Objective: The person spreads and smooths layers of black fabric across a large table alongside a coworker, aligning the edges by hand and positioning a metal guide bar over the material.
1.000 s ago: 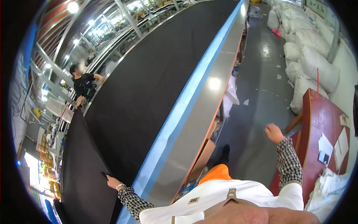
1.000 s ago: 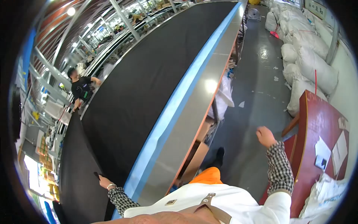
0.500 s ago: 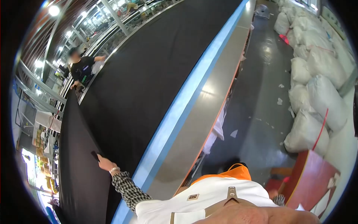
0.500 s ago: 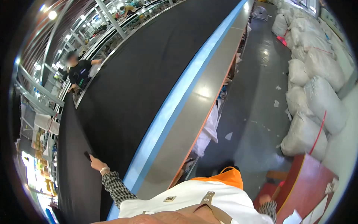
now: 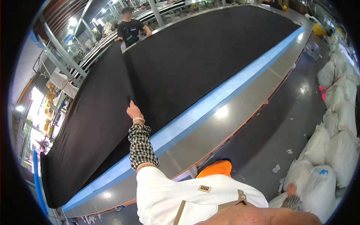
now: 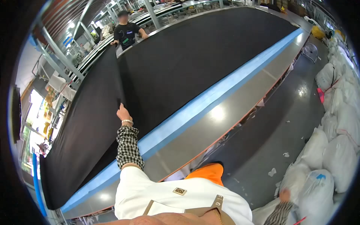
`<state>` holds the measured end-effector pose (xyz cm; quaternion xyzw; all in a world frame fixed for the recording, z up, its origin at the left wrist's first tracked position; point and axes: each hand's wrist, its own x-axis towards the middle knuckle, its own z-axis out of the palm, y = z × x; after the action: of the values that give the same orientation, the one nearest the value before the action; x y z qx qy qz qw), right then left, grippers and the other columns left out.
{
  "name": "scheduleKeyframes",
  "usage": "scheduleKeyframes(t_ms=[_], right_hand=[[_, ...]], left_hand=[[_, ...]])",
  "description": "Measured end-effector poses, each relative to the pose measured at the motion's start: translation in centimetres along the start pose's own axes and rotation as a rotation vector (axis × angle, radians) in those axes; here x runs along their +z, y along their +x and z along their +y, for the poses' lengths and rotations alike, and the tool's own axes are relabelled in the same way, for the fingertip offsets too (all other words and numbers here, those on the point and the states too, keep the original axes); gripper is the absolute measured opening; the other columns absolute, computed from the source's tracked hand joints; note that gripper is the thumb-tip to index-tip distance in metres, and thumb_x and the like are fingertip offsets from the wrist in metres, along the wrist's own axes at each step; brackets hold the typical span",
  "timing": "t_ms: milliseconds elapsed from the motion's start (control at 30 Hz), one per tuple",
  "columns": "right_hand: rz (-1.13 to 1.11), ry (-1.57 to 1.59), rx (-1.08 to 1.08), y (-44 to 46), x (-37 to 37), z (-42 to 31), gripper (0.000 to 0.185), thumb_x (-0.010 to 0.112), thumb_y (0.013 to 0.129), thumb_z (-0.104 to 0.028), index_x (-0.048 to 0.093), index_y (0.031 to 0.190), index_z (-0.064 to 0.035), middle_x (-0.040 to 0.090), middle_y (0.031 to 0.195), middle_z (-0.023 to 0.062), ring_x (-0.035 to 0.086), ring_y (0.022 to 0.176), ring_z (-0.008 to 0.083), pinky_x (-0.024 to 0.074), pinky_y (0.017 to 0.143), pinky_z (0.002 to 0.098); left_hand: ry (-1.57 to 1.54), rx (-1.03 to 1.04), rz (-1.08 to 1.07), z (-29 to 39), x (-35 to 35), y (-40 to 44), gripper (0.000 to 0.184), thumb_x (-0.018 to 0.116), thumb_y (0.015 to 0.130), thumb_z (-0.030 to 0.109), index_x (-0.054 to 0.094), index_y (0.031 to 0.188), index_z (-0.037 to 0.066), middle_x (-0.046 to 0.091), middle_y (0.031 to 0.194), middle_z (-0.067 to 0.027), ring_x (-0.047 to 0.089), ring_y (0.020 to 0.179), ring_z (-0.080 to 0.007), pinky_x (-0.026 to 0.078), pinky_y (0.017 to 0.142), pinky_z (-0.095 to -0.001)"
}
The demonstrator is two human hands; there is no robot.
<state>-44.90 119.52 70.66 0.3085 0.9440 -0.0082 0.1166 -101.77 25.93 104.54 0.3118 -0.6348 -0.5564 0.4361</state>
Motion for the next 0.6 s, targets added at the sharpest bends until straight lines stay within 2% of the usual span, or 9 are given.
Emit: scheduleKeyframes(t_ms=[100,133,167,233,333,433,467,567,600], right_hand=[[0.29,0.202,-0.294,26.2,-18.5,-6.4,0.026,0.048,0.1,-0.019,0.062,0.095,0.0024,0.065,0.097,0.0269,0.061,0.088,0.0453,0.0464,0.077,0.0542],[0.349,0.384,-0.265,31.0,-25.0,-10.4,0.033,0.048,0.102,-0.026,0.062,0.097,0.0033,0.065,0.09,0.0251,0.061,0.086,0.0444,0.0472,0.076,0.0495],[0.354,0.503,-0.318,34.1,-30.4,-13.4,0.027,0.049,0.101,-0.02,0.063,0.104,0.0032,0.066,0.103,0.0257,0.061,0.096,0.0443,0.0483,0.084,0.0469],[0.373,0.64,-0.354,37.4,-32.7,-14.7,0.028,0.048,0.101,-0.02,0.063,0.103,0.0026,0.065,0.102,0.0269,0.061,0.098,0.0448,0.0487,0.085,0.0452],[0.179,0.423,-0.2,40.5,-28.3,-11.0,0.027,0.051,0.099,-0.024,0.062,0.098,0.001,0.065,0.095,0.0244,0.061,0.094,0.0452,0.0487,0.079,0.0511],[-0.132,0.294,-0.138,41.3,-17.7,-2.0,0.027,0.05,0.097,-0.026,0.065,0.093,-0.0039,0.068,0.095,0.0201,0.064,0.09,0.0418,0.0509,0.075,0.0521],[-0.15,-0.024,-0.374,26.0,-11.4,-0.8,0.025,0.051,0.096,-0.025,0.068,0.092,-0.0057,0.07,0.1,0.017,0.066,0.094,0.0374,0.0516,0.076,0.0527],[-0.587,-0.212,-0.27,22.6,-10.1,3.3,0.023,0.054,0.094,-0.022,0.068,0.091,-0.0044,0.07,0.099,0.0163,0.066,0.088,0.0341,0.0513,0.075,0.0515],[-0.639,-0.165,-0.224,29.6,-9.5,7.3,0.023,0.054,0.094,-0.022,0.067,0.09,-0.0039,0.07,0.098,0.0169,0.066,0.087,0.0347,0.0511,0.075,0.0513]], left_hand=[[-0.014,-0.012,-0.126,-3.0,14.9,-8.5,0.05,0.06,0.096,0.03,0.063,0.107,-0.019,0.07,0.105,-0.0235,0.064,0.092,-0.0294,0.048,0.082,-0.0397],[-0.048,-0.005,-0.173,-3.0,19.6,-11.3,0.05,0.06,0.096,0.029,0.063,0.106,-0.02,0.07,0.103,-0.0238,0.063,0.091,-0.0286,0.048,0.08,-0.0396],[-0.057,-0.039,-0.218,-2.5,23.2,-14.0,0.046,0.059,0.097,0.026,0.063,0.107,-0.019,0.07,0.105,-0.0224,0.063,0.091,-0.0278,0.049,0.081,-0.0394],[-0.158,0.089,-0.247,-2.1,26.9,-17.8,0.043,0.059,0.098,0.022,0.062,0.112,-0.018,0.069,0.11,-0.0204,0.063,0.091,-0.0264,0.05,0.082,-0.0384],[-0.132,-0.107,-0.232,-0.3,34.5,-22.5,0.045,0.058,0.098,0.021,0.06,0.117,-0.019,0.067,0.116,-0.0209,0.063,0.096,-0.0264,0.049,0.087,-0.0367],[-0.149,0.035,-0.155,0.7,45.5,-25.7,0.048,0.059,0.098,0.022,0.057,0.118,-0.021,0.066,0.118,-0.0228,0.061,0.1,-0.0274,0.047,0.091,-0.0363],[-0.177,-0.019,-0.18,3.6,35.1,-19.0,0.051,0.059,0.098,0.025,0.057,0.117,-0.023,0.065,0.118,-0.0246,0.06,0.102,-0.0282,0.045,0.093,-0.0372],[-0.143,-0.054,-0.159,4.4,39.9,-19.3,0.052,0.061,0.098,0.028,0.06,0.115,-0.021,0.067,0.109,-0.0206,0.059,0.095,-0.0225,0.048,0.084,-0.0364],[-0.19,0.009,-0.185,2.6,52.2,-26.0,0.05,0.061,0.098,0.029,0.062,0.114,-0.018,0.067,0.105,-0.0177,0.06,0.089,-0.021,0.049,0.08,-0.0349]])
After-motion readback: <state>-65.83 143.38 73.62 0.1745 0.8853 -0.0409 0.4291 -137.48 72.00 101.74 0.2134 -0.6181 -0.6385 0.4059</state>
